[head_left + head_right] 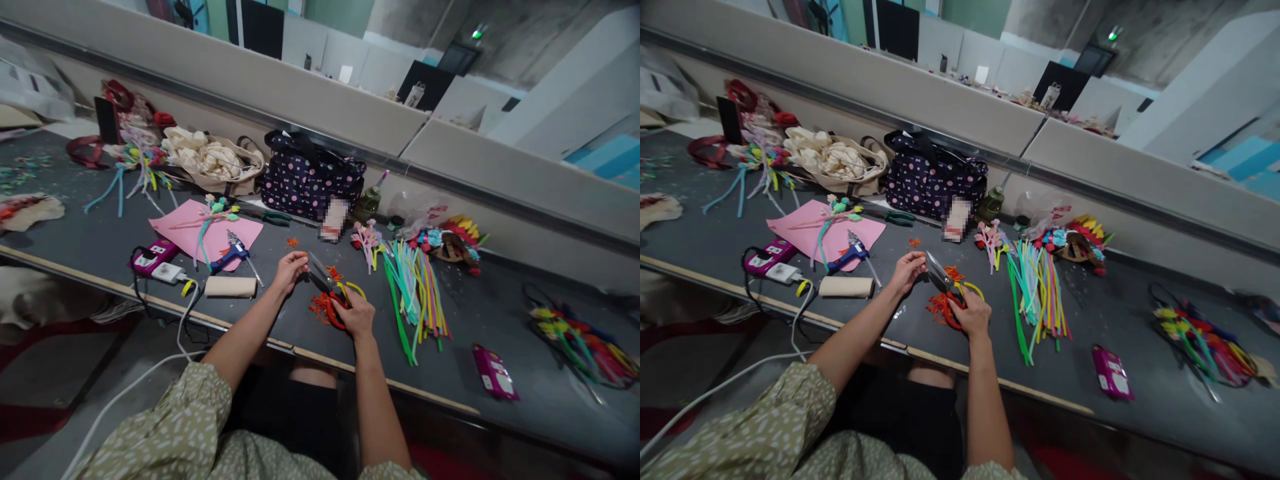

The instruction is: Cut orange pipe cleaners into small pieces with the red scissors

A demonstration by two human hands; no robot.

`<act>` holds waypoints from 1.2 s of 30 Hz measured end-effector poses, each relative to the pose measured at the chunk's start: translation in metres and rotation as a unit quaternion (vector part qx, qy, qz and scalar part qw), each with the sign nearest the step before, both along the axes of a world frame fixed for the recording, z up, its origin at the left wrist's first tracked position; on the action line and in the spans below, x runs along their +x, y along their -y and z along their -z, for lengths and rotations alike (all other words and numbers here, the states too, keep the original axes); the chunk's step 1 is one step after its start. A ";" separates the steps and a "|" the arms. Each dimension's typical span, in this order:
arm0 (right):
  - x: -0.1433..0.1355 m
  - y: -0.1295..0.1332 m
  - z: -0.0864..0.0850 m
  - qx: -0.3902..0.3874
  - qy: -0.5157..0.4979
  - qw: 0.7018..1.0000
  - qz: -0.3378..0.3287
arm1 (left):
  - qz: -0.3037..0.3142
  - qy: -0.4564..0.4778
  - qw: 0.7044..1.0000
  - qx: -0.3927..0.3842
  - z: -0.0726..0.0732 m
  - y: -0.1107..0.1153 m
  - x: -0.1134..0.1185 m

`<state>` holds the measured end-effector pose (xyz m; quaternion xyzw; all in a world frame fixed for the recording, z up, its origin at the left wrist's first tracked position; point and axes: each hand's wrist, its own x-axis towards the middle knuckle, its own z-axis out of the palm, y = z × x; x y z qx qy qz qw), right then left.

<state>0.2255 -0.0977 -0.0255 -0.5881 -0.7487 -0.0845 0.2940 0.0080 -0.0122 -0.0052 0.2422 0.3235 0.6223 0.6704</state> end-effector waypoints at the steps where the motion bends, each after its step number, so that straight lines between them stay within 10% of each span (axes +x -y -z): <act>1: 0.000 0.000 0.000 -0.003 0.000 1.000 0.000 | 0.002 -0.001 1.000 0.003 0.000 0.000 0.000; 36: -0.001 -0.001 0.001 -0.033 -0.020 0.999 -0.019 | 0.006 -0.024 1.000 0.010 0.001 0.001 0.000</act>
